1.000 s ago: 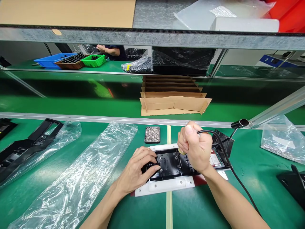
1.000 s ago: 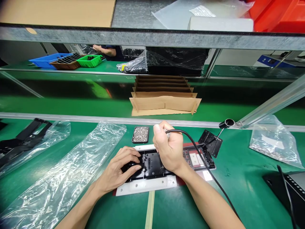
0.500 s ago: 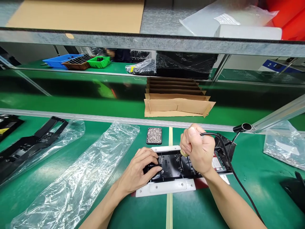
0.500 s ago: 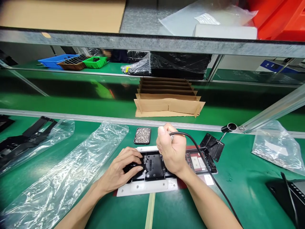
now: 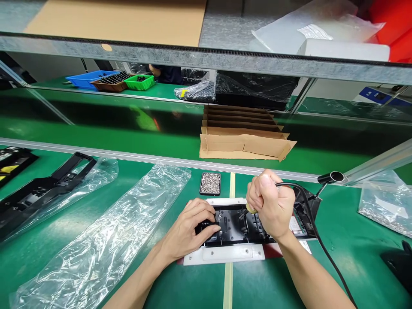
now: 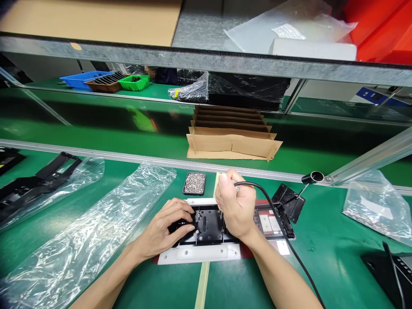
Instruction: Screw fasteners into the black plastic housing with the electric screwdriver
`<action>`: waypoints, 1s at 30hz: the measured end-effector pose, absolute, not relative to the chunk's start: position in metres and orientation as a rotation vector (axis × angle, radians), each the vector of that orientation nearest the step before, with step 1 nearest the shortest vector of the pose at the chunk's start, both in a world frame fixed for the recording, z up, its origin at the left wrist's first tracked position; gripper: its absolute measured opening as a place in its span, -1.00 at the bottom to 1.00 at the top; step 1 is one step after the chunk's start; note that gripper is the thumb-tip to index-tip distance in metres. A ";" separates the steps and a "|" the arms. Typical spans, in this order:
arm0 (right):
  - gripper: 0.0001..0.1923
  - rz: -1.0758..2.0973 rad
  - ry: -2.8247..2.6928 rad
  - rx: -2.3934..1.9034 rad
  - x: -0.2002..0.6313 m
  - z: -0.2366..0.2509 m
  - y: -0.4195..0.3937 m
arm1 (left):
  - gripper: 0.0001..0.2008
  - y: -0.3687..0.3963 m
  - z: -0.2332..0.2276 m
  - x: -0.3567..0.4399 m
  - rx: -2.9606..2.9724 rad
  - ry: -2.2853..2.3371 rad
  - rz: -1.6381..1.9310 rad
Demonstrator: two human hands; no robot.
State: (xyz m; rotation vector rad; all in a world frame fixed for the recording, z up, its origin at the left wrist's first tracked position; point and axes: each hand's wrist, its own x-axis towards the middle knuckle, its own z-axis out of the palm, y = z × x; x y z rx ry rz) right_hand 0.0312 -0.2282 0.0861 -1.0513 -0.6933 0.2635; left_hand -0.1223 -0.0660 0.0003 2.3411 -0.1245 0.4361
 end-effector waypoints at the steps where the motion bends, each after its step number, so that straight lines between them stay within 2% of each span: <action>1: -0.55 0.263 -0.692 -1.049 0.031 0.086 -0.228 | -0.90 -0.066 0.000 -0.122 2.343 -0.124 0.436; 30: -0.51 0.247 -0.645 -1.091 0.032 0.085 -0.229 | -0.88 -0.067 0.001 -0.123 2.338 -0.116 0.442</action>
